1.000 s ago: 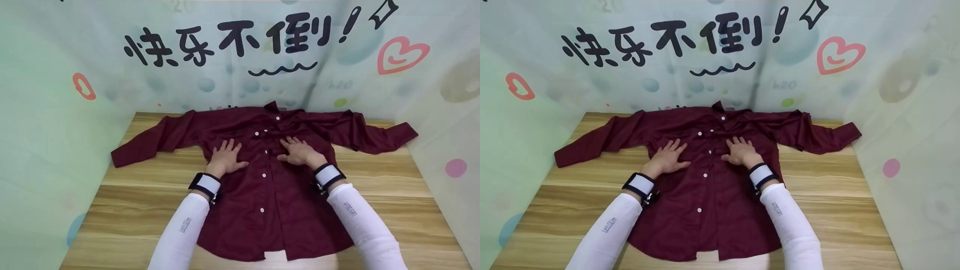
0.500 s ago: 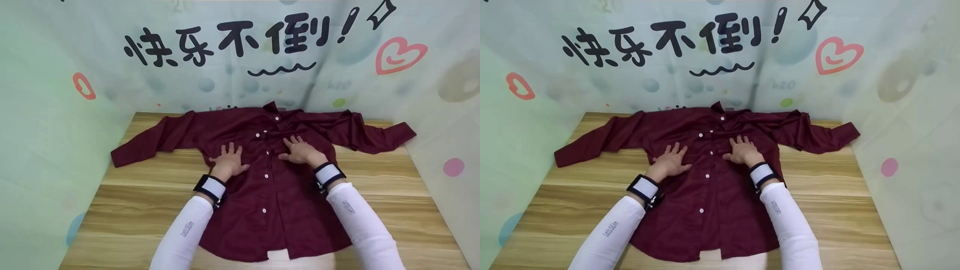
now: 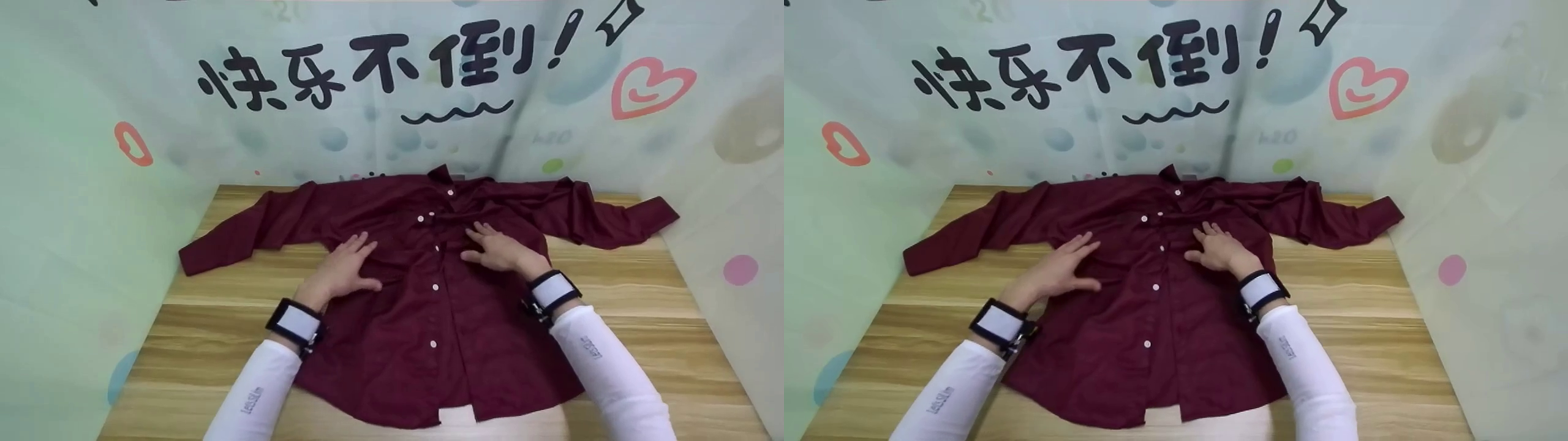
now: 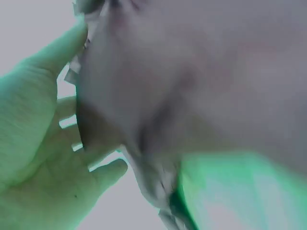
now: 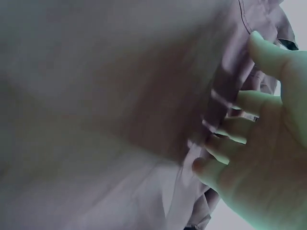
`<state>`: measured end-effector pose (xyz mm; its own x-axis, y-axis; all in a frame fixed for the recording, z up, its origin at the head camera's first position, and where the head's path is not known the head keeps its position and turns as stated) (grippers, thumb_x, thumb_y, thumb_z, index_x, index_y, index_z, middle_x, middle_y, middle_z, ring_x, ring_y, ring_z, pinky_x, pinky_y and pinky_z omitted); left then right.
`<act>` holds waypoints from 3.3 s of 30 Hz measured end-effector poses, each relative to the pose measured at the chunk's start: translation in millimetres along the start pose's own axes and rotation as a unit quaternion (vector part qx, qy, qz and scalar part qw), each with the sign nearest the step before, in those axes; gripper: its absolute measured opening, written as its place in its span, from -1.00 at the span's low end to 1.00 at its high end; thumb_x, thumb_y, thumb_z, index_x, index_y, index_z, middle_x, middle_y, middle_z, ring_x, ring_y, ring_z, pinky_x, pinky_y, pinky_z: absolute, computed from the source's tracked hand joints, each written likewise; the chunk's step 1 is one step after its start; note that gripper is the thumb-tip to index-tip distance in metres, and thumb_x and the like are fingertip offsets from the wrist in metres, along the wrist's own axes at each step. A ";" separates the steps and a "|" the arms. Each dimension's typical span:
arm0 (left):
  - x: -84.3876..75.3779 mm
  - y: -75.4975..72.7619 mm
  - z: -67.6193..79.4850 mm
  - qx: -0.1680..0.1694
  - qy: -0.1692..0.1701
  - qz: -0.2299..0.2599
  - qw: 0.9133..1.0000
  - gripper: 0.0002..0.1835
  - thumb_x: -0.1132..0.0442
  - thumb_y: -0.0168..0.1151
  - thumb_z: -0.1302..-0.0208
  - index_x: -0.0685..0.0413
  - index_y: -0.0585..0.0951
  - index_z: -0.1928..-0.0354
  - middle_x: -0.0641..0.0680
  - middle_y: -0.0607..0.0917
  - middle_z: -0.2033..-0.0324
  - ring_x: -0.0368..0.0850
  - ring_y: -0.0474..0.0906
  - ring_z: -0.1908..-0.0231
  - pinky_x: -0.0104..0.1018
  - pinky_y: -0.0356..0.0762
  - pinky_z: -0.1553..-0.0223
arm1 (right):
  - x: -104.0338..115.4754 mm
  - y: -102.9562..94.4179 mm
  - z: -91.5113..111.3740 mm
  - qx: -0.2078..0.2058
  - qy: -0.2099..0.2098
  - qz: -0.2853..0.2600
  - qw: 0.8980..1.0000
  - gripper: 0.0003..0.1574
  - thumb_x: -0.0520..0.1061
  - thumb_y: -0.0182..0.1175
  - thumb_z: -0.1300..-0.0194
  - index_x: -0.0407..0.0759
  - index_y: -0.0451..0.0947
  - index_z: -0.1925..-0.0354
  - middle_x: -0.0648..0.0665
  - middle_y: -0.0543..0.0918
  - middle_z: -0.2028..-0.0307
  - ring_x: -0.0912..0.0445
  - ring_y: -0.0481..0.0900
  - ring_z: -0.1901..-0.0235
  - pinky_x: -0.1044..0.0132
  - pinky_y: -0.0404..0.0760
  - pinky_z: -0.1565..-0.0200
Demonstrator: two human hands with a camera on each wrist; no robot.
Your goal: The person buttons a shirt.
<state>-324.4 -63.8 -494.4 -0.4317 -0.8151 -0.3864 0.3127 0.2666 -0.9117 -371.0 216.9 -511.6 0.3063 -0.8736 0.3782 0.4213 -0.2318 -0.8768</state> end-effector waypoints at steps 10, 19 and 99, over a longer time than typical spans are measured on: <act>3.0 29.8 11.4 0.102 -0.064 -0.082 0.989 0.30 -0.29 0.52 -0.05 0.15 -0.01 -0.63 0.38 -0.08 -0.57 0.38 -0.19 -0.55 0.17 -0.10 -0.52 | 1.6 8.4 -6.6 0.029 0.001 0.028 0.999 0.08 0.27 0.12 -0.48 -0.35 -0.03 -0.58 -0.49 -0.13 -0.56 -0.35 -0.24 -0.55 -0.19 -0.10 -0.50; -1.5 6.0 -14.4 0.010 -0.025 -0.012 1.000 0.06 -0.29 0.36 -0.22 0.25 0.22 -0.55 0.39 0.16 -0.51 0.31 0.00 -0.53 0.08 -0.02 -0.52 | -3.6 1.2 -13.1 0.023 0.024 0.022 0.999 0.10 0.27 0.18 -0.44 -0.27 -0.03 -0.60 -0.46 -0.10 -0.56 -0.32 -0.25 -0.56 -0.18 -0.12 -0.51; -39.7 -75.8 -94.8 -0.231 0.085 0.080 0.966 -0.61 0.13 0.19 -0.52 0.18 0.64 -0.24 0.16 0.67 -0.17 0.09 0.58 -0.19 -0.09 0.48 -0.24 | 37.3 -52.6 -54.8 -0.278 -0.081 -0.400 0.870 -0.74 -0.33 0.22 -0.44 -0.48 0.66 -0.01 -0.23 0.72 0.10 0.24 0.61 0.26 0.43 0.60 0.16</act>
<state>-411.2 -2.9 -423.2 -0.5549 -0.6587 -0.5082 -0.0070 0.6145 -0.7889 -428.5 173.0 -467.6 0.2403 -0.2763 0.9305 0.0906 -0.9481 -0.3049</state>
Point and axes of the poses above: each hand's wrist, its own z-axis away from the middle knuckle, its own y-axis out of the palm, x = y × z, the point moved 8 cm from there along -z, towards the middle knuckle
